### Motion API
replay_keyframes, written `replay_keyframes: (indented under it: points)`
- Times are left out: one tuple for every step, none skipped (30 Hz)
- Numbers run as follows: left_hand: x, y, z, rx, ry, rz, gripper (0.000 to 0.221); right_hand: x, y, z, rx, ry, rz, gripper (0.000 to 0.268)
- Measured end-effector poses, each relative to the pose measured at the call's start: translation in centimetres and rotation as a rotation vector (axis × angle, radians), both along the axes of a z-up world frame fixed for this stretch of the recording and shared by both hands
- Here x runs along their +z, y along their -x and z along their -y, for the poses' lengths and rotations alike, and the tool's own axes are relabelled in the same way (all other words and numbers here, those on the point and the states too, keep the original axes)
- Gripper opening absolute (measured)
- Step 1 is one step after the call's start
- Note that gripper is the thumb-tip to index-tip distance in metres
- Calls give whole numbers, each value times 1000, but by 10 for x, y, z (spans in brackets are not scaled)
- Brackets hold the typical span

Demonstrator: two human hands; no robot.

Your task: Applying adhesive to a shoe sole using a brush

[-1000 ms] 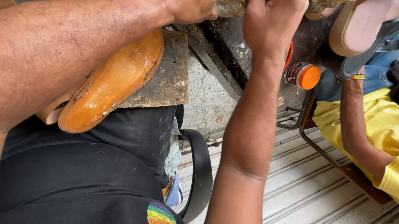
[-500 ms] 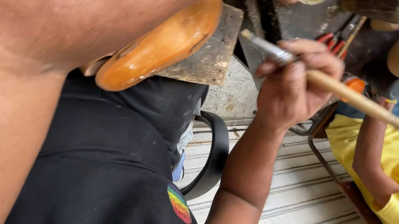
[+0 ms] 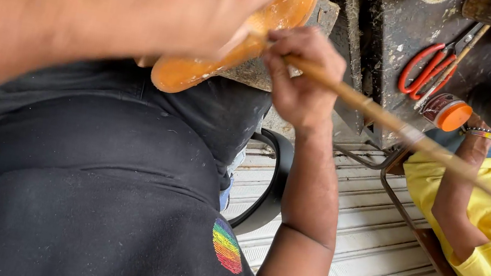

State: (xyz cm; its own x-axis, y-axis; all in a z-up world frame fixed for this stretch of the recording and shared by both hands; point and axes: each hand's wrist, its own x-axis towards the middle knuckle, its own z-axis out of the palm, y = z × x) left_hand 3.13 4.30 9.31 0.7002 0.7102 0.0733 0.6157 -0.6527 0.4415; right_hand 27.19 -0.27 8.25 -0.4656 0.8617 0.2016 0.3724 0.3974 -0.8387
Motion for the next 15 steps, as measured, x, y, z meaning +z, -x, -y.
replay_keyframes:
  points:
    - [-5,7,16,-4,0,4,32,-4,5,0,-4,0,4,8]
    - [-10,16,33,53,-72,-60,32,-8,11,-2,-57,-100,-19,8]
    - [-14,24,50,109,-142,-125,32,-11,16,-3,-109,-200,-43,9]
    - [-19,26,56,118,-145,-125,32,-12,20,-3,-101,-203,-44,9]
    - [-24,28,61,159,-172,-130,27,-12,24,-3,-65,-151,-54,7]
    - [-29,30,69,198,-195,-131,21,-12,27,0,-31,-93,-59,7]
    - [-30,31,71,203,-193,-128,21,-11,29,-10,-26,-92,-56,7]
    - [-30,30,73,224,-226,-83,20,-9,29,-21,-142,-181,-71,6]
    - [-30,30,74,245,-259,-37,21,-7,30,-32,-258,-269,-86,8]
    - [-30,30,75,255,-263,-34,21,-13,29,-29,-248,-274,-84,8]
    - [-30,29,76,268,-267,-33,20,-19,27,-26,-178,-367,51,9]
    - [-30,29,77,282,-269,-35,20,-26,25,-22,-107,-453,185,14]
    - [-31,30,76,291,-271,-34,20,-23,24,-24,-98,-457,184,14]
    - [-33,31,77,297,-278,-24,19,-19,23,-24,-69,-310,101,13]
    - [-34,32,79,303,-285,-14,19,-16,21,-23,-40,-163,19,13]
